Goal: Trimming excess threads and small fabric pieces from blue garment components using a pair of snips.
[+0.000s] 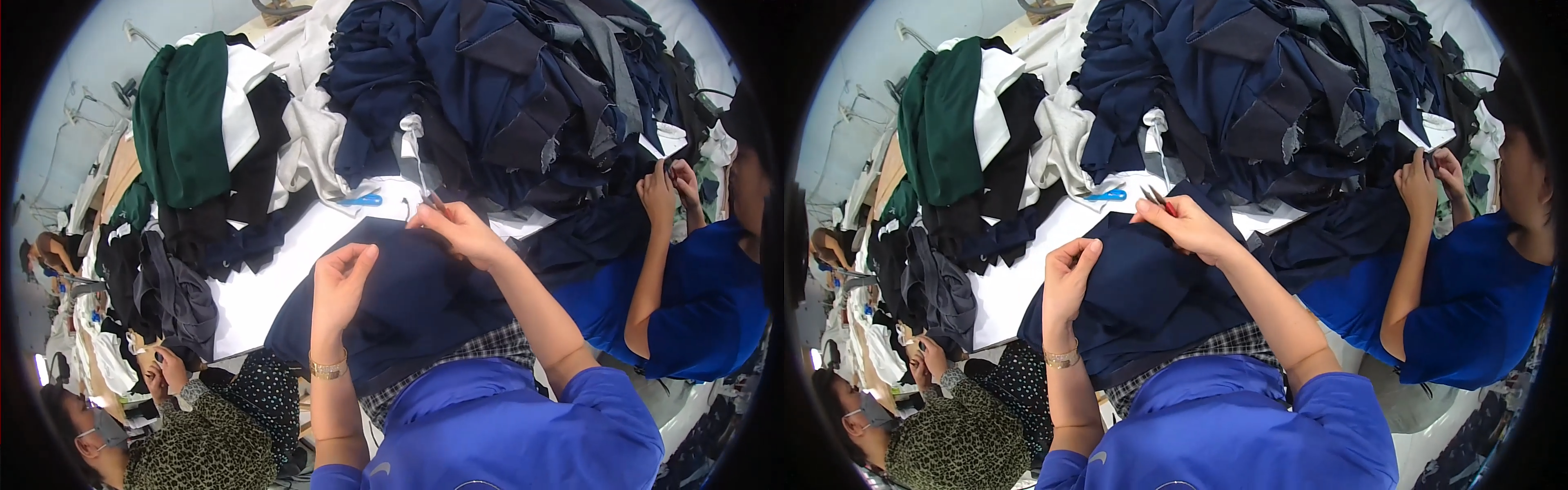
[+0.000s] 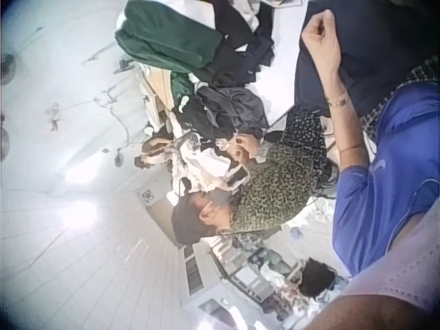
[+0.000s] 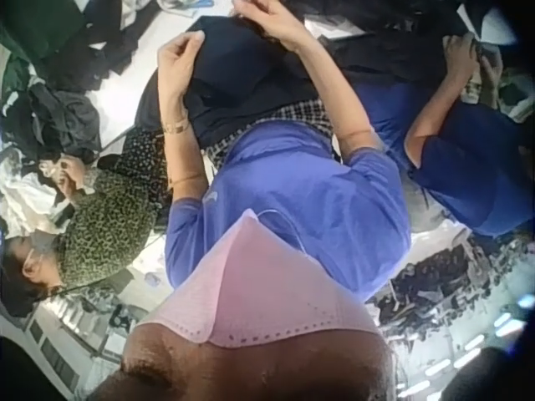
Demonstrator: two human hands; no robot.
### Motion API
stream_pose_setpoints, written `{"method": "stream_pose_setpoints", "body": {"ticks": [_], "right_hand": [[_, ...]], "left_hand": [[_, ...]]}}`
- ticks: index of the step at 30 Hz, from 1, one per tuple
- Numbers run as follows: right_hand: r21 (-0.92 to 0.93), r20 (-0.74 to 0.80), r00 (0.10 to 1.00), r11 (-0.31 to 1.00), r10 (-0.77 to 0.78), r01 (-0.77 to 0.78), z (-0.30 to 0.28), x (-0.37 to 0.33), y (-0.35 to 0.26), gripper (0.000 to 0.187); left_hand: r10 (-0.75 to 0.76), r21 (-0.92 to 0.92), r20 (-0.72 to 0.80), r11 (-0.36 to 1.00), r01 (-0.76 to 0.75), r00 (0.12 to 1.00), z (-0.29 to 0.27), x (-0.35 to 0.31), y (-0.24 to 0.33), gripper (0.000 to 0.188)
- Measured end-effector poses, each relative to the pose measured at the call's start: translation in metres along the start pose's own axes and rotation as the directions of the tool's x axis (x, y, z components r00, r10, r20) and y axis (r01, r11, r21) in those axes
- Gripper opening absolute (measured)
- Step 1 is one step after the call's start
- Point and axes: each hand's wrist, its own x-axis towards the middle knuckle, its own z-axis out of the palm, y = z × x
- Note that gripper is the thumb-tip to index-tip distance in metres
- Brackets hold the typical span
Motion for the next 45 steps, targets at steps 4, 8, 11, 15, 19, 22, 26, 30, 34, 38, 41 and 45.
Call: {"method": "stream_pose_setpoints", "body": {"ticks": [4, 8, 11, 15, 19, 22, 26, 30, 34, 38, 41, 45], "right_hand": [[-0.233, 0.072, 0.972, 0.944, -0.222, 0.233, -0.008, -0.006, 0.011, 0.023], [-0.028, -0.099, 0.995, 0.999, -0.021, 0.019, -0.011, -0.014, 0.009, 0.019], [0.048, -0.155, 0.988, 0.999, 0.003, 0.005, -0.017, -0.015, 0.02, 0.026], [0.07, -0.185, 0.983, 0.998, 0.007, 0.006, -0.019, -0.02, 0.019, 0.027], [0.077, -0.222, 0.975, 0.997, -0.003, 0.021, -0.019, -0.021, 0.02, 0.028], [0.029, -0.205, 0.979, 1.0, 0.008, -0.002, -0.02, -0.02, 0.021, 0.025], [-0.178, -0.265, 0.958, 0.982, -0.105, 0.058, -0.025, -0.01, 0.038, 0.025], [-0.382, -0.387, 0.839, 0.895, -0.382, 0.231, -0.018, -0.006, 0.042, 0.031], [0.051, -0.399, 0.867, 0.937, -0.298, 0.345, -0.004, -0.024, 0.024, 0.029], [0.055, -0.12, 0.975, 0.979, -0.189, 0.197, 0.013, -0.03, 0.021, 0.03], [0.019, 0.007, 0.989, 0.989, -0.145, 0.144, 0.023, -0.029, 0.027, 0.027], [-0.016, 0.054, 0.991, 0.992, -0.123, 0.124, 0.031, -0.032, 0.029, 0.032]], "left_hand": [[-0.034, -0.025, 0.021, 0.999, 0.034, 0.999, 0.001, 0.002, -0.011, 0.02], [-0.02, 0.014, 0.036, 1.0, 0.02, 0.999, 0.0, 0.0, -0.013, 0.016], [-0.001, 0.03, 0.026, 1.0, 0.0, 1.0, 0.002, -0.002, -0.014, 0.014], [-0.017, -0.058, 0.0, 0.998, 0.017, 1.0, 0.007, -0.005, -0.019, 0.014], [-0.035, -0.161, -0.043, 0.986, 0.028, 0.998, 0.018, -0.006, -0.028, 0.016], [-0.091, -0.218, -0.073, 0.973, 0.073, 0.993, 0.02, -0.006, -0.037, 0.019], [-0.203, -0.418, -0.029, 0.892, 0.172, 0.979, 0.022, -0.006, -0.041, 0.022], [-0.245, -0.507, 0.026, 0.833, 0.224, 0.969, 0.021, -0.006, -0.037, 0.023], [-0.275, -0.53, 0.045, 0.808, 0.256, 0.96, 0.018, -0.005, -0.047, 0.024], [-0.331, -0.562, 0.084, 0.763, 0.319, 0.94, 0.017, -0.005, -0.053, 0.023], [-0.345, -0.616, 0.143, 0.702, 0.356, 0.928, 0.018, -0.006, -0.043, 0.022], [-0.325, -0.62, 0.158, 0.702, 0.35, 0.932, 0.016, -0.008, -0.041, 0.022]]}}
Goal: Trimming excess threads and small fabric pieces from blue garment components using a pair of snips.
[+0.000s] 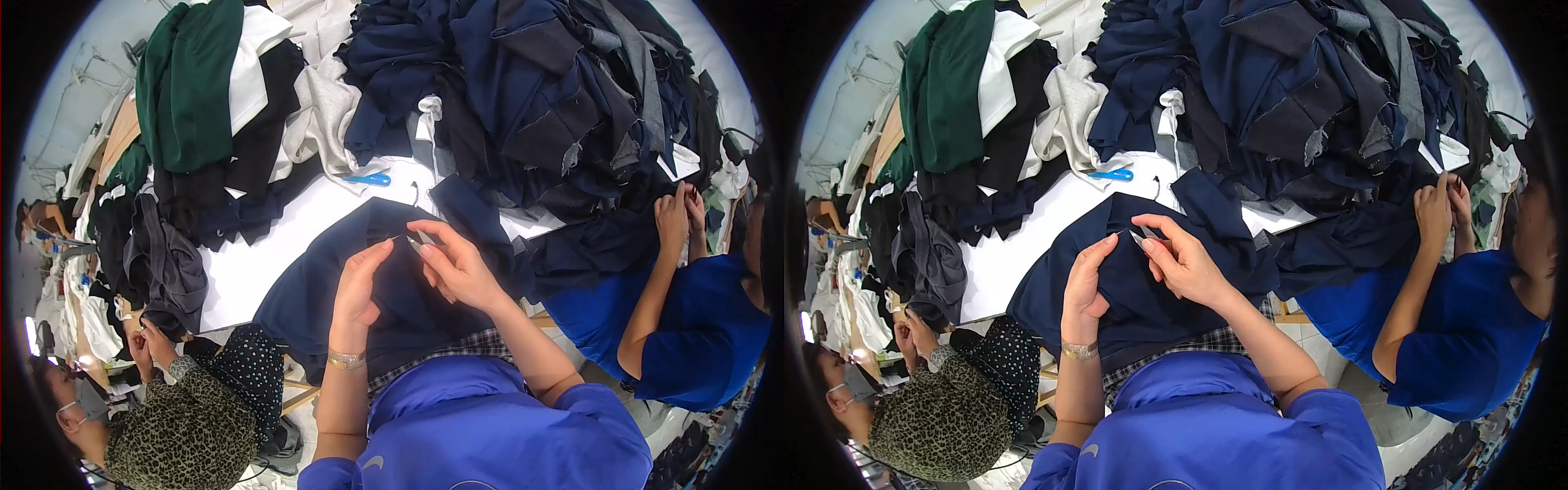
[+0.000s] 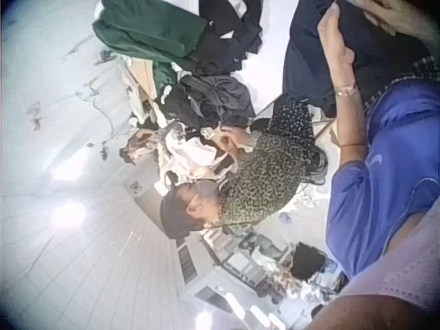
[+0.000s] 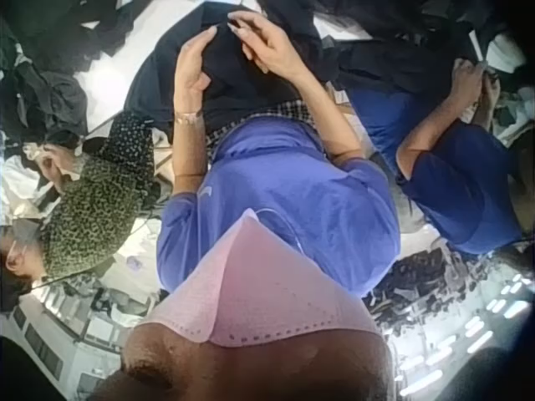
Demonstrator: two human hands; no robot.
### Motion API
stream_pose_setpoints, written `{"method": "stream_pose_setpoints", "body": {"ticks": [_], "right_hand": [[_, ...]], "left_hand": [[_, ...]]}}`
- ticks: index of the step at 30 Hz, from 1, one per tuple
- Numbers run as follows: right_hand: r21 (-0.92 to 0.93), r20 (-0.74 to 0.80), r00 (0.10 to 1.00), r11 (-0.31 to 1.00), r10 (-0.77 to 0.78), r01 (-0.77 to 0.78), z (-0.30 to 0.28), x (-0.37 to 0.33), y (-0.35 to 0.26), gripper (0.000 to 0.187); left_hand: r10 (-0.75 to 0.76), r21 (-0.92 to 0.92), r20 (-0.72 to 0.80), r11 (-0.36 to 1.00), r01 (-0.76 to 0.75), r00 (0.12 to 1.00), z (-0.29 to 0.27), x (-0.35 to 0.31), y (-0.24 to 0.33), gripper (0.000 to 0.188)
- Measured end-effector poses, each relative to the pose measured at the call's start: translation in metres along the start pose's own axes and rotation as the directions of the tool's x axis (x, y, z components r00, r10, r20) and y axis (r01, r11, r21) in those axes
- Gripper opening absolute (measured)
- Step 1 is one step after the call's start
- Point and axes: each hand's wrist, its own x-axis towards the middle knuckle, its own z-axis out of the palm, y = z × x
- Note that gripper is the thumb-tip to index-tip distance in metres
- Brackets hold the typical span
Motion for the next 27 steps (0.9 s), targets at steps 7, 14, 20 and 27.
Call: {"method": "stream_pose_setpoints", "body": {"ticks": [7, 14, 20, 27], "right_hand": [[-0.048, 0.011, 1.0, 0.999, 0.017, -0.017, -0.0002, 0.001, 0.0014, 0.032], [-0.026, 0.012, 0.999, 0.999, 0.045, -0.045, -0.0007, 0.0013, 0.0014, 0.033], [-0.023, 0.023, 0.998, 0.998, 0.058, -0.058, -0.0017, 0.0016, 0.0012, 0.034], [-0.025, 0.023, 0.999, 0.999, 0.041, -0.041, -0.0026, 0.0022, 0.0022, 0.033]], "left_hand": [[0.0, -0.01, -0.003, 1.0, 0.0, 1.0, -0.0001, 0.0019, -0.0005, 0.022], [-0.004, 0.005, -0.005, 1.0, 0.004, 1.0, -0.0028, 0.0043, -0.0031, 0.022], [-0.013, 0.006, 0.001, 1.0, 0.013, 1.0, 0.0001, 0.0027, -0.0013, 0.022], [-0.011, -0.025, 0.015, 1.0, 0.012, 1.0, 0.0012, 0.001, -0.0007, 0.022]]}}
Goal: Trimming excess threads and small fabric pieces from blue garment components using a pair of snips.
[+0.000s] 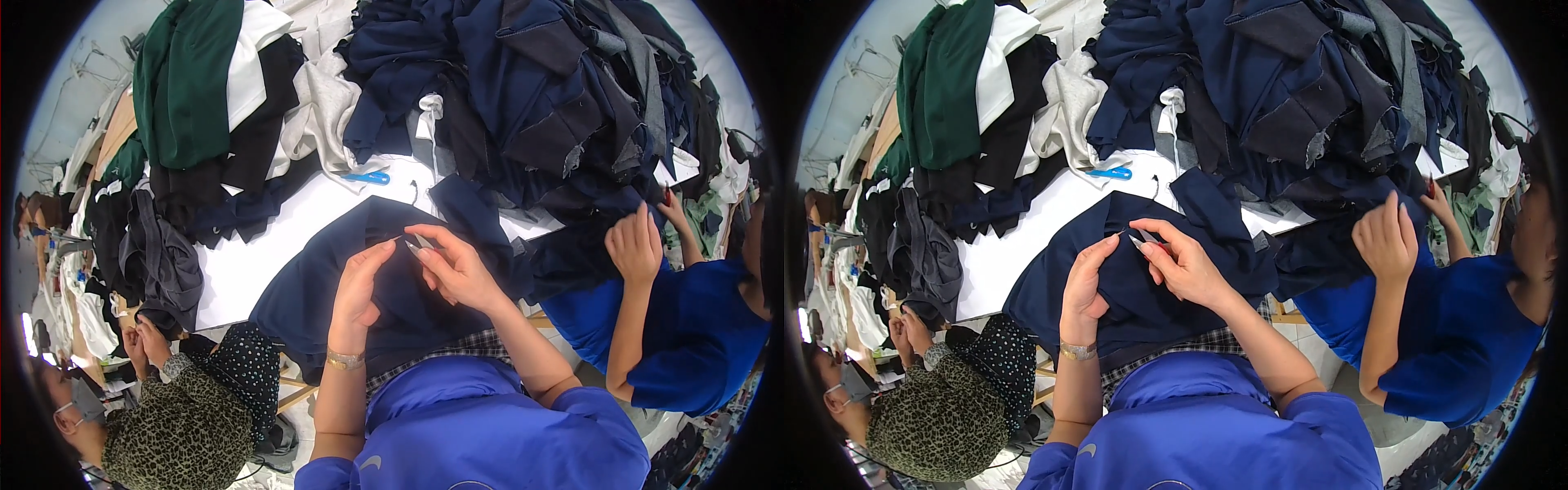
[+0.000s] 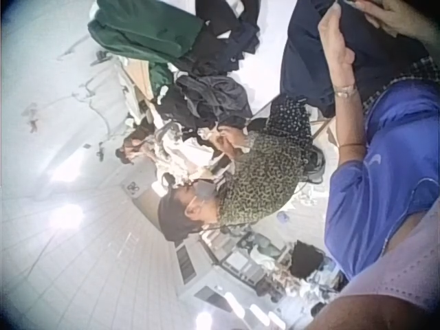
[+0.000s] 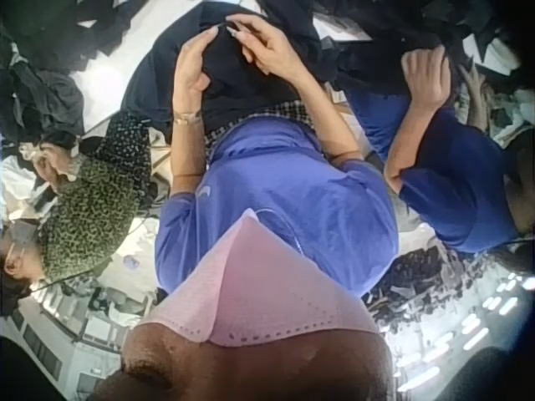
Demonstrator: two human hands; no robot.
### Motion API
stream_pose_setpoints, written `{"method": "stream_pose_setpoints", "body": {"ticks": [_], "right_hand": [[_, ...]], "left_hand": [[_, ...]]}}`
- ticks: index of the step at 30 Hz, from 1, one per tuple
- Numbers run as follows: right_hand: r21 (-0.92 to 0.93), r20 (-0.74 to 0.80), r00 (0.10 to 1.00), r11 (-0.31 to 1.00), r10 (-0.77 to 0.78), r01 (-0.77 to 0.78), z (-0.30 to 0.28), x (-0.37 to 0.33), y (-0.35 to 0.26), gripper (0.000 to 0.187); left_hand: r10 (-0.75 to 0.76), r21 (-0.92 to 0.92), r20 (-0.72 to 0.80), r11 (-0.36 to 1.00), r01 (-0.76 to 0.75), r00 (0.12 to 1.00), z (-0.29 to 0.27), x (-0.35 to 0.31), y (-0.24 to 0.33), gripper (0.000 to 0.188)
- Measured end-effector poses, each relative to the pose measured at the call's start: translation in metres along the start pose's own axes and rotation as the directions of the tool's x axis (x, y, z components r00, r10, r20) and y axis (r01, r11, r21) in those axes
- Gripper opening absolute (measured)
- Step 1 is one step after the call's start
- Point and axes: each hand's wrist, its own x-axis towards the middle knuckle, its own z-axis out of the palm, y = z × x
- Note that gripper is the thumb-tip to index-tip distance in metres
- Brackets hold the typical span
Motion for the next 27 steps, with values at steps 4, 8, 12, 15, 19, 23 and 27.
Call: {"method": "stream_pose_setpoints", "body": {"ticks": [4, 8, 12, 15, 19, 23, 27], "right_hand": [[0.008, 0.006, 1.0, 1.0, 0.004, -0.004, 0.0, 0.0006, 0.0001, 0.033], [-0.009, -0.002, 1.0, 1.0, -0.011, 0.011, 0.0006, 0.0008, 0.0005, 0.033], [-0.019, -0.011, 1.0, 1.0, -0.02, 0.02, 0.0013, 0.0006, -0.0008, 0.034], [-0.005, -0.029, 0.999, 1.0, -0.015, 0.015, 0.0034, 0.0004, -0.0013, 0.036], [-0.005, -0.037, 0.999, 1.0, -0.022, 0.022, 0.0046, -0.0004, -0.0007, 0.039], [-0.009, -0.04, 0.999, 1.0, -0.026, 0.026, 0.0054, -0.0009, -0.0008, 0.041], [0.056, -0.051, 0.999, 0.998, -0.007, 0.01, 0.0077, -0.0013, -0.0014, 0.04]], "left_hand": [[0.0, 0.016, -0.006, 1.0, 0.0, 1.0, 0.0, 0.0, -0.0003, 0.022], [0.014, 0.034, 0.013, 0.999, -0.015, 1.0, 0.0013, -0.0011, -0.0001, 0.023], [0.005, 0.04, 0.023, 0.999, -0.006, 1.0, 0.0, 0.0, -0.0013, 0.024], [0.021, 0.092, 0.001, 0.996, -0.021, 1.0, -0.0039, 0.0018, -0.0051, 0.024], [0.082, 0.141, 0.003, 0.987, -0.082, 0.997, 0.0012, 0.001, -0.0067, 0.025], [0.115, 0.137, -0.003, 0.984, -0.113, 0.993, 0.0037, 0.0002, -0.0084, 0.025], [0.136, 0.168, -0.011, 0.977, -0.132, 0.991, 0.0056, -0.0005, -0.0079, 0.025]]}}
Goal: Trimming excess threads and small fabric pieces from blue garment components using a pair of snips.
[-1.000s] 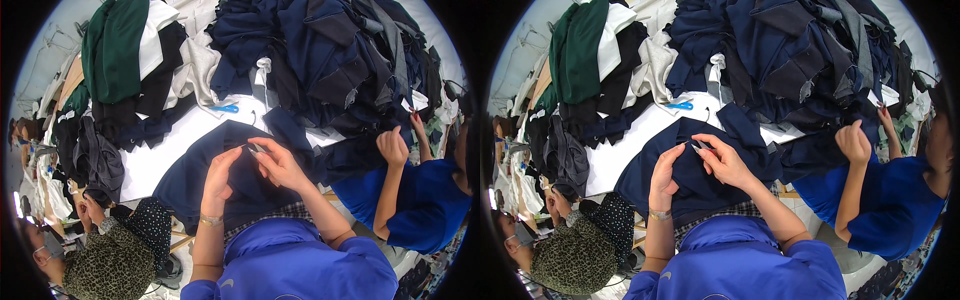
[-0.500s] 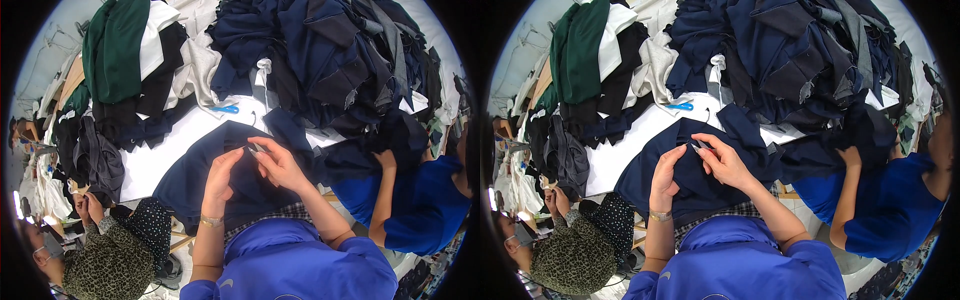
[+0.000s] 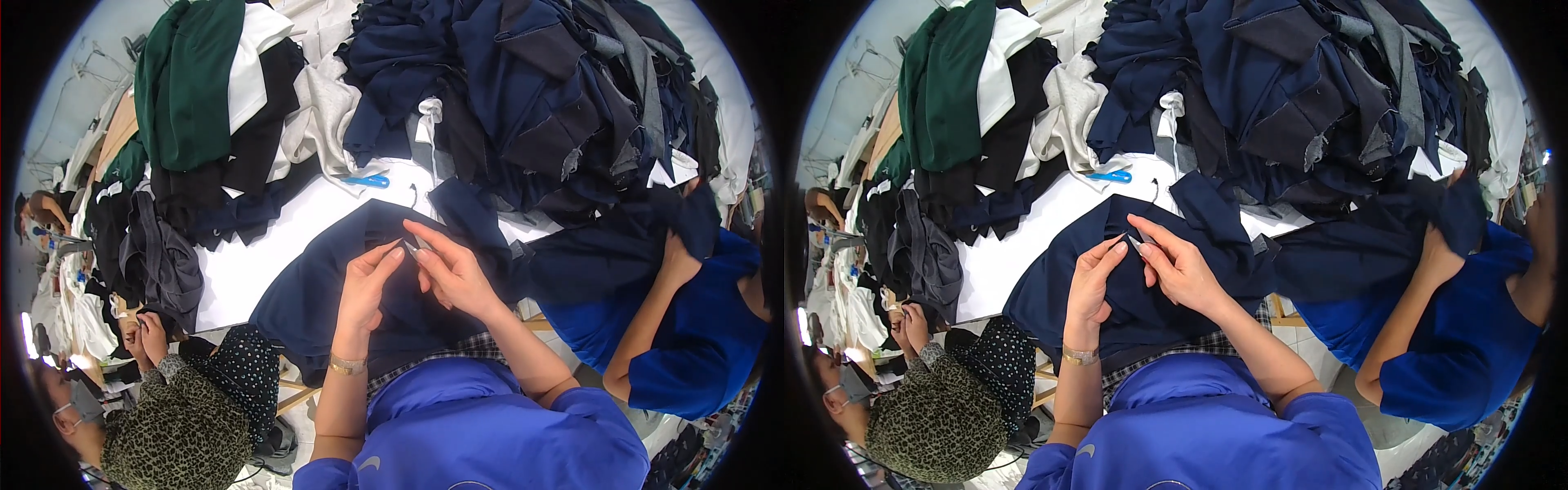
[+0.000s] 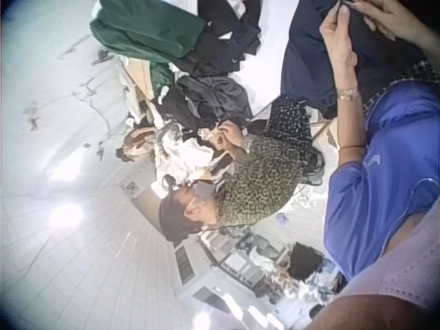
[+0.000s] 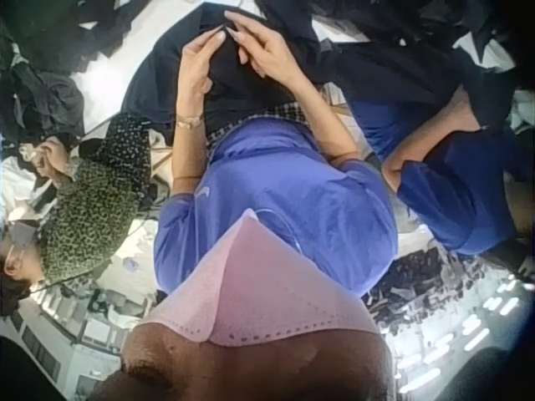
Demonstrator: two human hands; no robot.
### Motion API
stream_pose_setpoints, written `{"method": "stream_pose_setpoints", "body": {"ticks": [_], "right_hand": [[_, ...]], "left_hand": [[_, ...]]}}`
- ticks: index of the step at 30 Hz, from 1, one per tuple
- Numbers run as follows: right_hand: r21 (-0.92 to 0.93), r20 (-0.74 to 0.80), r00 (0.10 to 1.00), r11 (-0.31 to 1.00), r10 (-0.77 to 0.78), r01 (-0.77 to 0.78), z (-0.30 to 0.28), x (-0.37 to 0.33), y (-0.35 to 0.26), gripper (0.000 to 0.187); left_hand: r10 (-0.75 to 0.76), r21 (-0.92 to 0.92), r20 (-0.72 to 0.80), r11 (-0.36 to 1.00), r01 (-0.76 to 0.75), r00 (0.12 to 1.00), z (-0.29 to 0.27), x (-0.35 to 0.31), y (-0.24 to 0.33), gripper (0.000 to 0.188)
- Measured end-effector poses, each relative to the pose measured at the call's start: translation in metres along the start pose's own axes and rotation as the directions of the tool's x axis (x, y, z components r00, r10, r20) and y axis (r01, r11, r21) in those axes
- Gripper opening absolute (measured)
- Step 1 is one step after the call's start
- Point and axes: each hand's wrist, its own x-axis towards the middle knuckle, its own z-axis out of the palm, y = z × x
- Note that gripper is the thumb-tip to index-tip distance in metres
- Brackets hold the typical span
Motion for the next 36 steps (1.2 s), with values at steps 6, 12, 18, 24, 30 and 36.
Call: {"method": "stream_pose_setpoints", "body": {"ticks": [6, 12, 18, 24, 30, 36], "right_hand": [[-0.02, -0.018, 1.0, 1.0, 0.023, -0.024, 0.004, 0.0, -0.004, 0.042], [-0.503, 0.019, 0.93, 0.801, -0.367, 0.326, 0.002, 0.005, 0.008, 0.054], [-0.516, 0.04, 0.949, 0.807, -0.313, 0.288, 0.006, 0.001, -0.003, 0.06], [-0.42, -0.007, 0.952, 0.865, -0.306, 0.275, 0.006, 0.004, 0.0, 0.043], [0.186, 0.071, 0.991, 0.975, 0.113, -0.124, -0.005, 0.004, 0.001, 0.039], [0.271, 0.03, 0.987, 0.949, 0.159, -0.161, -0.003, 0.004, -0.002, 0.042]], "left_hand": [[0.061, 0.059, -0.023, 0.997, -0.059, 0.998, 0.0, -0.001, 0.0, 0.025], [0.02, 0.037, -0.01, 0.999, -0.02, 1.0, -0.004, -0.001, 0.001, 0.025], [0.045, 0.052, -0.005, 0.998, -0.044, 0.999, -0.003, -0.002, 0.001, 0.025], [0.04, 0.065, -0.029, 0.997, -0.038, 0.999, -0.002, -0.003, 0.003, 0.025], [0.037, 0.05, -0.028, 0.998, -0.035, 0.999, -0.002, -0.003, 0.003, 0.025], [0.046, 0.07, -0.02, 0.997, -0.044, 0.999, 0.0, -0.004, 0.003, 0.025]]}}
